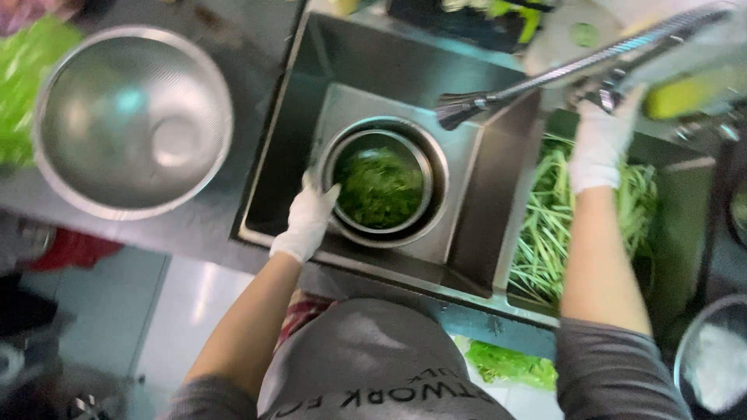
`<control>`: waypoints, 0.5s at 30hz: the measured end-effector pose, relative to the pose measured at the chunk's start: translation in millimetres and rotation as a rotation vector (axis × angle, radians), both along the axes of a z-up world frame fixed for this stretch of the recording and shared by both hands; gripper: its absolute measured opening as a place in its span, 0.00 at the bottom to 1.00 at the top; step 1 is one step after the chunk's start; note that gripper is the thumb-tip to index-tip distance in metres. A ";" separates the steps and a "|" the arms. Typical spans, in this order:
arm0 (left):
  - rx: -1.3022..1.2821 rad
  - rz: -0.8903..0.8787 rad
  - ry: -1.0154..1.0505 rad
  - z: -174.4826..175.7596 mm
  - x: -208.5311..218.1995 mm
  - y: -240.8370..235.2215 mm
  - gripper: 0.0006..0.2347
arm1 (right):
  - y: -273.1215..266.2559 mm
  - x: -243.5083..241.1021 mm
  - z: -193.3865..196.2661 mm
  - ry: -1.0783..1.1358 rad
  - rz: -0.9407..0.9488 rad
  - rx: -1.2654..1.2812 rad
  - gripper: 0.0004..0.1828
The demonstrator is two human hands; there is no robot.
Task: The person washes leafy green vegetables in a kitchen sink using a metal colander and a handheld faucet sprayer. They repeatedly rinse the greens, agitate them with gloved hands, and drain the water, transferring the washed vegetables between the colander and a metal bowl.
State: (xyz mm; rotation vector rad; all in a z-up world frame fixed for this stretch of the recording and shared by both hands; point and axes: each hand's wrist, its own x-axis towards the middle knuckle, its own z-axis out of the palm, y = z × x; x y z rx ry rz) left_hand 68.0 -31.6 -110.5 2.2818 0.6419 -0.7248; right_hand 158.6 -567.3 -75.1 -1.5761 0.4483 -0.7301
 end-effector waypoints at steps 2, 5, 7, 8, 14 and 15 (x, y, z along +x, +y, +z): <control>0.172 -0.089 -0.026 4.4 3.3 -4.6 0.37 | 48.1 -21.5 71.3 0.350 -0.008 -0.209 0.42; 0.150 -0.105 -0.051 4.7 -17.6 7.6 0.32 | 60.7 -36.8 45.3 0.124 0.190 -0.685 0.32; 0.148 -0.113 -0.007 32.8 -35.1 12.4 0.30 | 79.7 -55.6 32.8 0.573 0.257 -1.040 0.31; 0.138 -0.135 0.013 46.5 -37.8 11.8 0.28 | 85.9 -61.7 28.7 1.022 0.286 -1.387 0.33; 0.214 -0.388 -0.244 58.2 -52.2 15.4 0.20 | 240.4 -71.6 172.6 0.388 0.651 -0.013 0.44; 0.210 -0.385 -0.240 50.2 -55.3 16.7 0.20 | 235.1 -60.1 145.2 0.393 0.654 -0.015 0.44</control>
